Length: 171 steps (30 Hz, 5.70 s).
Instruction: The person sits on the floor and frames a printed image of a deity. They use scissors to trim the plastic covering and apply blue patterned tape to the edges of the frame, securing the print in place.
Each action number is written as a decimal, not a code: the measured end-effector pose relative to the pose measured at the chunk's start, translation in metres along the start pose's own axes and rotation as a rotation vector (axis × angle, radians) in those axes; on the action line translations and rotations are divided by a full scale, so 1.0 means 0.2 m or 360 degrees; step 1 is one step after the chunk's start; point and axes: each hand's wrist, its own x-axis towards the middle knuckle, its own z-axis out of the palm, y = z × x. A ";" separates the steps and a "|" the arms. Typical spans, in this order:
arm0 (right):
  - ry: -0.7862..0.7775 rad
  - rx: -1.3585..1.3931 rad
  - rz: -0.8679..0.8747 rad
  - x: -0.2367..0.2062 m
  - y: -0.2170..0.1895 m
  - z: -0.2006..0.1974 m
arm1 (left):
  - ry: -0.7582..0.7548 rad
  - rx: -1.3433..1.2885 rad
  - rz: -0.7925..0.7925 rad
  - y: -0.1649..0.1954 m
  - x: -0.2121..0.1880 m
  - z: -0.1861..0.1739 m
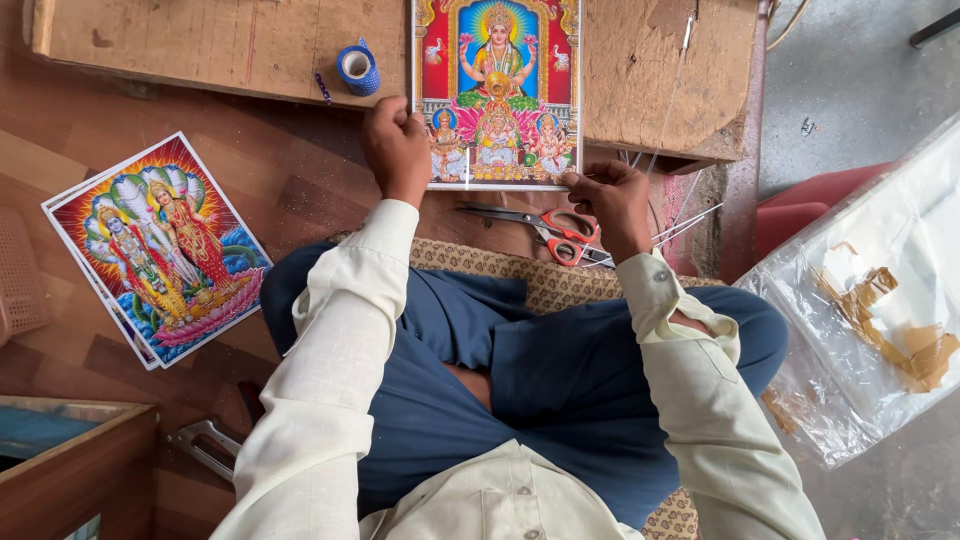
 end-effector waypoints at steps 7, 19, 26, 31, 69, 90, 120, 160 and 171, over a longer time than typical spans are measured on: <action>0.0289 -0.0113 -0.0093 0.03 0.06 -0.05 | -0.0156 -0.1134 -0.0766 -0.08 0.04 0.00; 0.0159 0.0475 0.0026 -0.01 -0.05 -0.10 | -0.0267 -0.1160 -0.0865 -0.03 0.05 -0.04; 0.0099 0.0446 0.0064 0.00 -0.03 -0.08 | -0.0302 -0.1112 -0.0816 -0.05 0.05 -0.02; 0.0015 0.0365 0.0091 -0.01 -0.05 -0.06 | -0.0295 -0.1193 -0.0849 -0.06 0.05 -0.02; 0.0055 -0.0004 -0.0046 0.03 0.05 0.00 | -0.0257 -0.1265 -0.0931 -0.04 0.04 -0.03; 0.0052 -0.0028 -0.0035 0.04 0.07 -0.01 | -0.0286 -0.1322 -0.0896 -0.03 0.05 -0.04; 0.0130 -0.1229 -0.0965 -0.15 -0.01 0.08 | -0.0784 0.0575 0.0138 0.27 -0.25 -0.33; 0.0151 -0.1058 -0.0788 -0.06 -0.01 0.00 | -0.0670 0.0744 0.0146 0.38 -0.38 -0.30; 0.0067 -0.0294 -0.0446 0.03 0.05 -0.04 | -0.0691 0.0843 0.0144 0.31 -0.39 -0.23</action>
